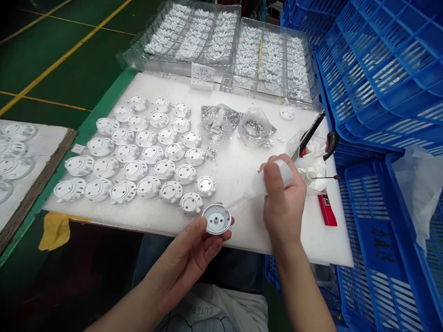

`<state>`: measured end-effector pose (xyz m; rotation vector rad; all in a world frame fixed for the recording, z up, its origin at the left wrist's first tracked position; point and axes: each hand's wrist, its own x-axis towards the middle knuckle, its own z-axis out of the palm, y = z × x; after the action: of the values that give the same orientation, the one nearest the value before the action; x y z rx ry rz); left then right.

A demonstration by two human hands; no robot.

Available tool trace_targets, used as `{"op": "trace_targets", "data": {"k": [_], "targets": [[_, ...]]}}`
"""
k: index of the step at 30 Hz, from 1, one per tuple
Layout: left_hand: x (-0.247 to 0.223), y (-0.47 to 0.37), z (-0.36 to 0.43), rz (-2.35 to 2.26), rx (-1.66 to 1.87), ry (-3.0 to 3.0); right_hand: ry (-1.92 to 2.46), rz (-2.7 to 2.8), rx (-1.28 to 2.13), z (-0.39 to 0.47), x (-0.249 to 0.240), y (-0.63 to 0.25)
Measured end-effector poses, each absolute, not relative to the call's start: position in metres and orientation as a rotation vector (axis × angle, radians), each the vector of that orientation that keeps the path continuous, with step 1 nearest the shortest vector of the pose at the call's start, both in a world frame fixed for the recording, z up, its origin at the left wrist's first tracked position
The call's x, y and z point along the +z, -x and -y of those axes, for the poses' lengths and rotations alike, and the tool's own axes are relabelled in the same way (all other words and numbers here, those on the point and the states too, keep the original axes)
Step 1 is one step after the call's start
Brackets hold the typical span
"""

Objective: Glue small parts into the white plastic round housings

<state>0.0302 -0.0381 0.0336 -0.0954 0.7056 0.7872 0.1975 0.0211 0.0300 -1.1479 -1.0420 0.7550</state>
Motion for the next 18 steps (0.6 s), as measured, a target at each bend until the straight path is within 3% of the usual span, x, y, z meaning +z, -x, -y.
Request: {"op": "trace_targets", "data": {"k": [12, 18], "targets": [[0.033, -0.031, 0.04, -0.705, 0.798, 0.08, 1.043, 1.263, 0.295, -0.01, 0.018, -0.19], [0.033, -0.031, 0.04, -0.688, 0.792, 0.084, 1.125, 1.299, 0.306, -0.005, 0.018, -0.189]]}}
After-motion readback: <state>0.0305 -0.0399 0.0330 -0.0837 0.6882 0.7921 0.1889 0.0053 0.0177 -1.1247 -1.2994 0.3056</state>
